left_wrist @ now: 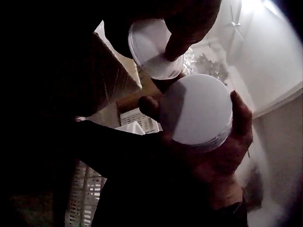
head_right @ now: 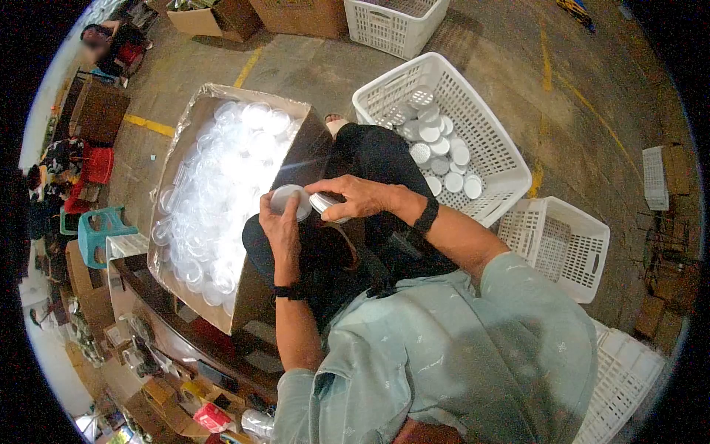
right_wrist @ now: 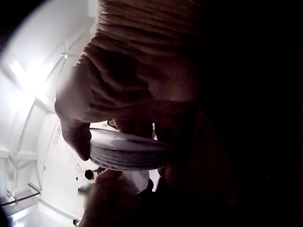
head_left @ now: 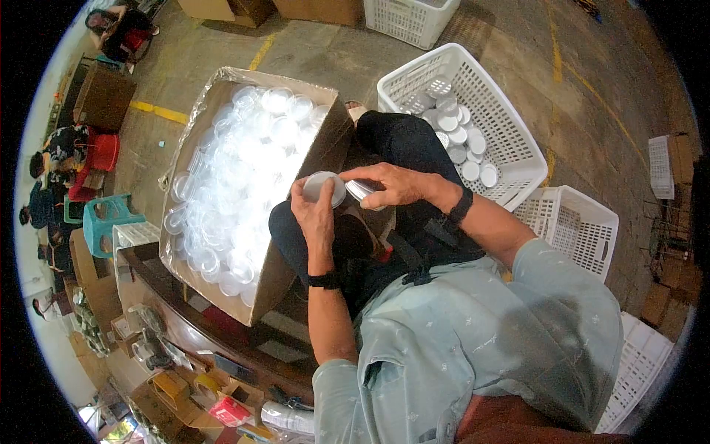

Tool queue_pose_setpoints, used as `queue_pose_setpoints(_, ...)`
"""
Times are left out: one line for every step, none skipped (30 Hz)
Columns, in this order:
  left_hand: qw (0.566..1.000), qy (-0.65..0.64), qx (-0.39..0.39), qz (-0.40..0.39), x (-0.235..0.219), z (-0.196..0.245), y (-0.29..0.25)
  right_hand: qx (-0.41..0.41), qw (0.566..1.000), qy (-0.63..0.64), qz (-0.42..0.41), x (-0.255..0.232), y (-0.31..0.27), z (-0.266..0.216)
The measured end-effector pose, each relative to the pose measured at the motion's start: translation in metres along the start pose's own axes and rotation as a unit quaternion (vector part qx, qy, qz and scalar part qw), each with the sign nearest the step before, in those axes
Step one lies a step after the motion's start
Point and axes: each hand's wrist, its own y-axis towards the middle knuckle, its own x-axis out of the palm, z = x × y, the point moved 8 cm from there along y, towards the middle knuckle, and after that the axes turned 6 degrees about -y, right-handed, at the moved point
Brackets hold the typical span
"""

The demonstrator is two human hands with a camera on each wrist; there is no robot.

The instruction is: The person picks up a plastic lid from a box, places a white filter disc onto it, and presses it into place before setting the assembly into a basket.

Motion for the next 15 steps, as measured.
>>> queue_pose_setpoints(1.0, -0.014, -0.003, 0.009, -0.001, -0.001, 0.0, -0.003, 1.0, 0.003, 0.004, 0.0, 0.0, -0.001)
queue_pose_setpoints(1.0, -0.015, -0.003, 0.009, -0.002, -0.002, 0.001, -0.005, 1.0, 0.005, 0.007, -0.001, 0.0, -0.001)
queue_pose_setpoints(0.999, -0.037, -0.001, 0.01, -0.003, -0.001, 0.0, -0.005, 1.0, 0.006, 0.007, -0.001, 0.0, -0.002)
queue_pose_setpoints(0.998, -0.059, 0.001, 0.01, -0.005, -0.001, 0.0, -0.006, 1.0, 0.008, 0.003, -0.001, -0.001, -0.005)
queue_pose_setpoints(0.998, -0.059, 0.001, 0.011, -0.005, -0.001, 0.0, -0.008, 1.0, 0.011, -0.001, -0.001, 0.0, -0.006)
queue_pose_setpoints(0.998, -0.061, -0.004, 0.008, -0.005, -0.002, 0.0, -0.008, 1.0, 0.01, -0.002, 0.0, 0.0, -0.005)
queue_pose_setpoints(0.998, -0.064, -0.009, 0.005, -0.005, -0.003, 0.0, -0.006, 1.0, 0.012, -0.005, 0.0, 0.001, -0.003)
queue_pose_setpoints(0.998, -0.064, -0.009, 0.006, -0.006, -0.005, 0.001, -0.005, 1.0, 0.013, -0.008, 0.001, 0.002, -0.002)
queue_pose_setpoints(0.996, -0.09, -0.018, 0.0, -0.006, -0.01, 0.001, -0.005, 1.0, 0.012, -0.009, 0.001, 0.002, -0.001)
queue_pose_setpoints(0.993, -0.115, -0.027, -0.005, -0.006, -0.014, 0.002, -0.022, 0.999, 0.022, 0.008, -0.001, 0.001, -0.004)
queue_pose_setpoints(0.993, -0.115, -0.026, -0.004, -0.007, -0.017, 0.002, -0.039, 0.998, 0.032, 0.024, -0.003, 0.0, -0.006)
queue_pose_setpoints(0.986, -0.16, -0.043, -0.012, -0.005, -0.021, 0.002, -0.04, 0.998, 0.032, 0.023, -0.002, 0.001, -0.006)
queue_pose_setpoints(0.977, -0.203, -0.06, -0.02, -0.003, -0.025, 0.002, -0.039, 0.998, 0.04, 0.035, -0.003, 0.001, -0.006)
queue_pose_setpoints(0.977, -0.202, -0.059, -0.019, -0.003, -0.027, 0.003, -0.037, 0.997, 0.047, 0.048, -0.005, 0.001, -0.005)
queue_pose_setpoints(0.974, -0.22, -0.052, -0.011, -0.004, -0.027, 0.004, -0.038, 0.997, 0.047, 0.047, -0.005, 0.001, -0.01)
